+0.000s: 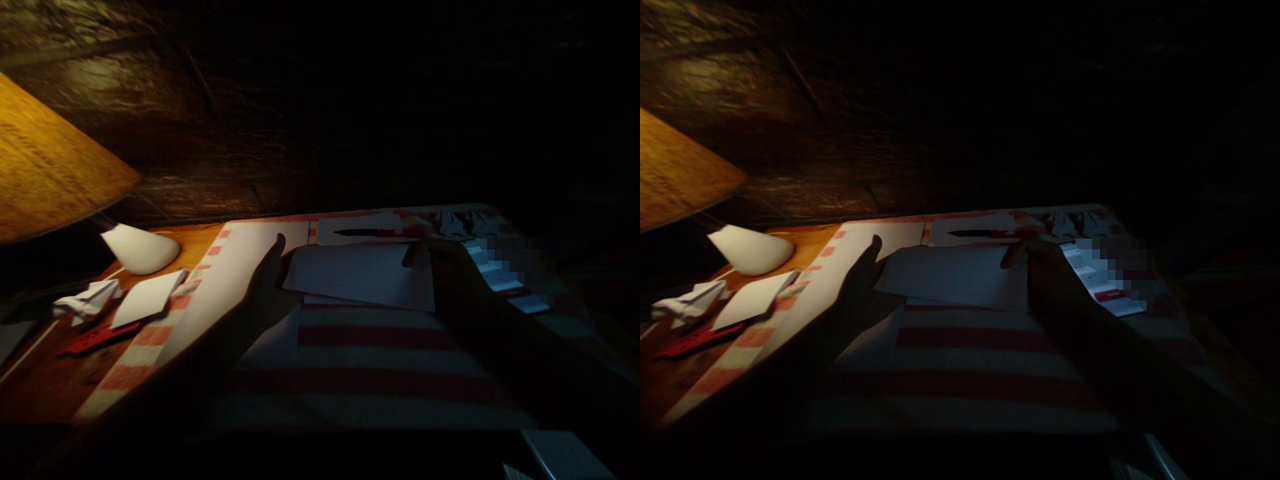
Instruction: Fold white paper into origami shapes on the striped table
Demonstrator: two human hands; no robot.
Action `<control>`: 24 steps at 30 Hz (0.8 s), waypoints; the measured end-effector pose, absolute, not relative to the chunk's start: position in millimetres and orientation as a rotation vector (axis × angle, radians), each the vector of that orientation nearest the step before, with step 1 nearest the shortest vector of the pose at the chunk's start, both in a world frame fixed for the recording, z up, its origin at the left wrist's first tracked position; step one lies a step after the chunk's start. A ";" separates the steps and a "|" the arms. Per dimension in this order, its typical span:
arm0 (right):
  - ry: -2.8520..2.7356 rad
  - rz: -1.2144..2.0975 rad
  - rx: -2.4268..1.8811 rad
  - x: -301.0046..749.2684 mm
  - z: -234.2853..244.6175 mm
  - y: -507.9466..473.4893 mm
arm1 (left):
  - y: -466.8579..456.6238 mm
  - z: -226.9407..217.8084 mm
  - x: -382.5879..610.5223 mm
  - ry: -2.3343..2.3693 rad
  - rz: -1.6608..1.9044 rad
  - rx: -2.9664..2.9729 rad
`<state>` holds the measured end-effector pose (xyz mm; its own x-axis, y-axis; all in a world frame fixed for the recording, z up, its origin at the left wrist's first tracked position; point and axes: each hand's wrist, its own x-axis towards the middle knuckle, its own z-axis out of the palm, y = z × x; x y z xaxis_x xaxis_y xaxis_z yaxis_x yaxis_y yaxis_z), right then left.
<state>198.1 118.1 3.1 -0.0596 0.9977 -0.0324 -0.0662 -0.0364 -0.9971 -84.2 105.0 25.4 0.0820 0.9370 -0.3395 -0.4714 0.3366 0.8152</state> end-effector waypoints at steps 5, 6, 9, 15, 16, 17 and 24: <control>-1.360 1.296 -1.060 198.2 8.8 111.2 | 103.9 21.5 -83.6 1.091 1.129 0.773; -1.365 1.293 -1.040 198.2 11.3 110.6 | 103.8 18.6 -83.2 1.101 1.137 0.837; -1.220 1.323 -1.042 198.3 17.5 110.2 | 105.7 8.9 -82.5 1.117 1.206 0.958; -1.044 1.548 -1.050 197.6 14.6 114.5 | 112.0 3.9 -83.9 1.124 1.424 0.982; -1.079 1.532 -1.115 197.6 12.9 115.8 | 112.0 4.9 -83.8 1.110 1.443 0.976; -1.132 1.495 -1.192 197.7 11.0 117.6 | 111.8 5.9 -83.6 1.097 1.449 0.964; -1.139 1.272 -1.210 201.8 1.9 131.1 | 108.0 6.8 -81.3 1.118 1.189 0.898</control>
<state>201.8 131.1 1.9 0.0025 0.9985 -0.0547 -0.0559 -0.0545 -0.9970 -81.3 108.0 6.8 0.0116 0.9839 -0.1785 -0.2389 0.1761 0.9549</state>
